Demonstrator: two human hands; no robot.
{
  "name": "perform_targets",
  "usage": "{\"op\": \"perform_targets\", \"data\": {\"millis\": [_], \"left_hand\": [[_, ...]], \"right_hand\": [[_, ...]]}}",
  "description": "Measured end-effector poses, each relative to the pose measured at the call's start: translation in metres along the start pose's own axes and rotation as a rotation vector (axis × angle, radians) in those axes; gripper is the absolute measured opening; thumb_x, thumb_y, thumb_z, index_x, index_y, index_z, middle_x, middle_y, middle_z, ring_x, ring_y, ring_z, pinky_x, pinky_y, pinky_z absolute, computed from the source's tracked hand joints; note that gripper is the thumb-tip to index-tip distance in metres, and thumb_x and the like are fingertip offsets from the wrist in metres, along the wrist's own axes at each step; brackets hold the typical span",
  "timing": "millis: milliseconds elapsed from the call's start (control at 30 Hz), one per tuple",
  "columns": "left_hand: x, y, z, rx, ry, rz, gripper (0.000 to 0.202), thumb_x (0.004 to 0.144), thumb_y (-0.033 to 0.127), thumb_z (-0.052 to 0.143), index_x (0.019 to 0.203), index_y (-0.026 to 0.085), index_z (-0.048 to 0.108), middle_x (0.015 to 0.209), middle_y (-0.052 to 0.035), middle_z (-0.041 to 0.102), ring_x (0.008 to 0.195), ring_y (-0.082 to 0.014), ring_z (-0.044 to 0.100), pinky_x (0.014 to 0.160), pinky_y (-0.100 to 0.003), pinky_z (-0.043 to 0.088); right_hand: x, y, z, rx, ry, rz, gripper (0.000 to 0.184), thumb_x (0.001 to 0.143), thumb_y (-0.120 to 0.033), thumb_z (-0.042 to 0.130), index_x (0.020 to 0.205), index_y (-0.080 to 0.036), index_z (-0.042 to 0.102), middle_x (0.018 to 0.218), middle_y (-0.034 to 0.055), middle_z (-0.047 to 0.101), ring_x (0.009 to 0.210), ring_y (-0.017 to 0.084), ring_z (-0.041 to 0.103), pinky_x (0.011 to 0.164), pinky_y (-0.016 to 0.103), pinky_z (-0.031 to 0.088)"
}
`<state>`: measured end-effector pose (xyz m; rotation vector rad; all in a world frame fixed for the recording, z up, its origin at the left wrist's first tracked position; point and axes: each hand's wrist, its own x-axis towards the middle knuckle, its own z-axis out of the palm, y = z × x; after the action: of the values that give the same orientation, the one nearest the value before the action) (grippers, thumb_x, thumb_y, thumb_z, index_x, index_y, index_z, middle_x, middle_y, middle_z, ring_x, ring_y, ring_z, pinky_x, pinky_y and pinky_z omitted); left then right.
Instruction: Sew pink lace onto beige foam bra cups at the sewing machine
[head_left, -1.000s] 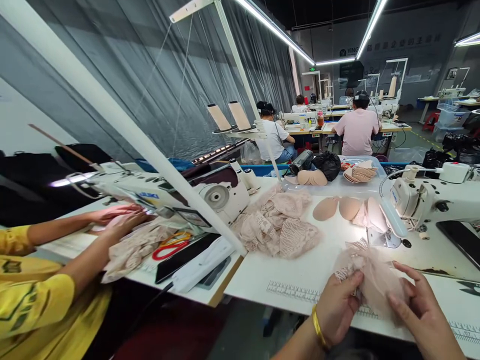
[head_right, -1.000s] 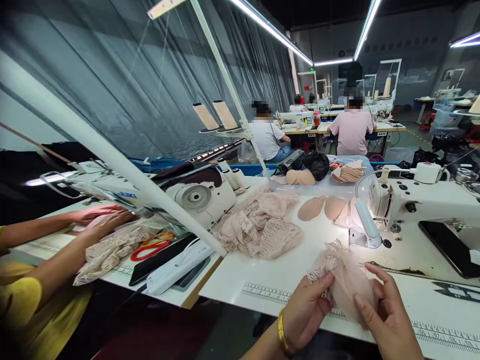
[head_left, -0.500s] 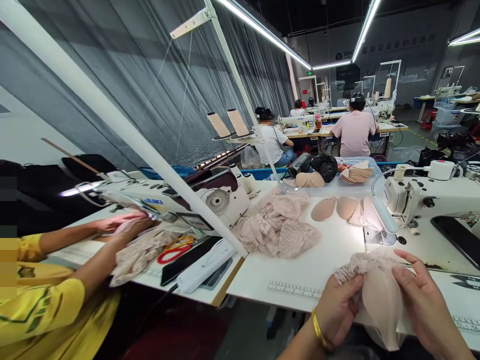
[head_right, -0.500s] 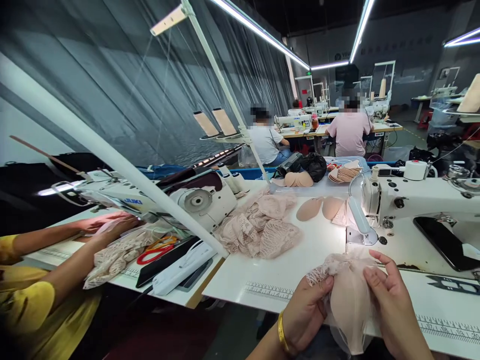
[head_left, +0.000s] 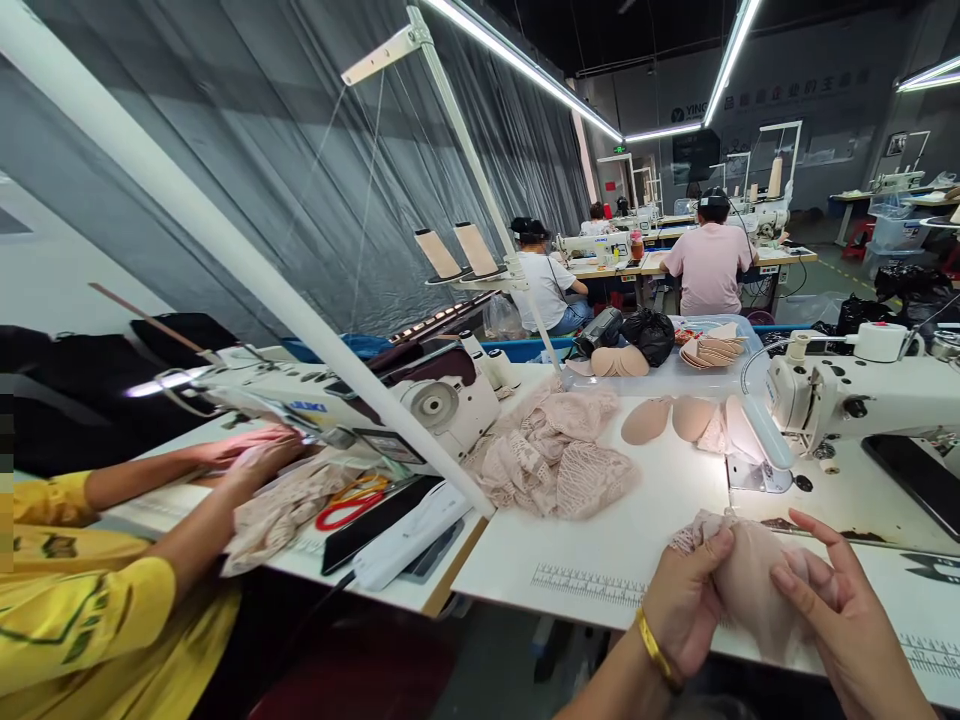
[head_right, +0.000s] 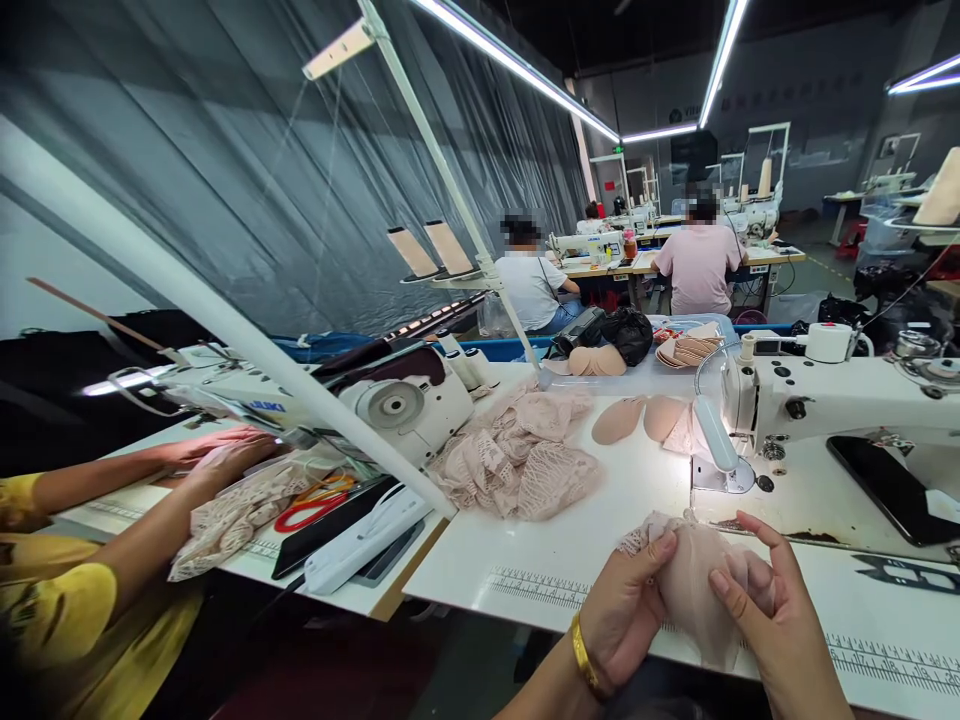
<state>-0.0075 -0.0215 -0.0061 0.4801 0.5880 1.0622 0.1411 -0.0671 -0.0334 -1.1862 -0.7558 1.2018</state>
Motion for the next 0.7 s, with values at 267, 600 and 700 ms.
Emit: {"op": "perform_targets", "data": {"millis": [267,600,700], "left_hand": [[0.004,-0.005,-0.003,-0.069,0.099,-0.063,0.037,0.068,0.031,0.097,0.095,0.013,0.082,0.096,-0.0099,0.079,0.086,-0.0203,0.072,0.093,-0.033,0.056],[0.007,-0.001,0.002,-0.084,0.104,-0.166,0.034,0.068,0.032,0.093,0.093,0.012,0.081,0.094,-0.0093,0.079,0.085,-0.0215,0.072,0.083,-0.03,0.056],[0.009,-0.002,0.007,-0.043,0.039,-0.116,0.04,0.066,0.034,0.095,0.095,0.011,0.08,0.095,-0.011,0.078,0.09,-0.0234,0.072,0.086,-0.031,0.055]], "right_hand": [[0.001,0.0,0.002,0.046,-0.017,0.055,0.089,0.073,-0.061,0.087,0.147,-0.032,0.049,0.102,0.0064,0.081,0.088,0.03,0.076,0.079,0.044,0.062],[0.004,0.001,0.001,0.081,0.033,0.026,0.087,0.073,-0.057,0.088,0.146,-0.031,0.048,0.103,0.0075,0.08,0.092,0.03,0.076,0.082,0.044,0.061],[0.008,0.003,-0.001,0.041,0.011,0.004,0.088,0.076,-0.058,0.086,0.149,-0.033,0.047,0.104,0.007,0.081,0.092,0.03,0.076,0.082,0.045,0.062]]}}
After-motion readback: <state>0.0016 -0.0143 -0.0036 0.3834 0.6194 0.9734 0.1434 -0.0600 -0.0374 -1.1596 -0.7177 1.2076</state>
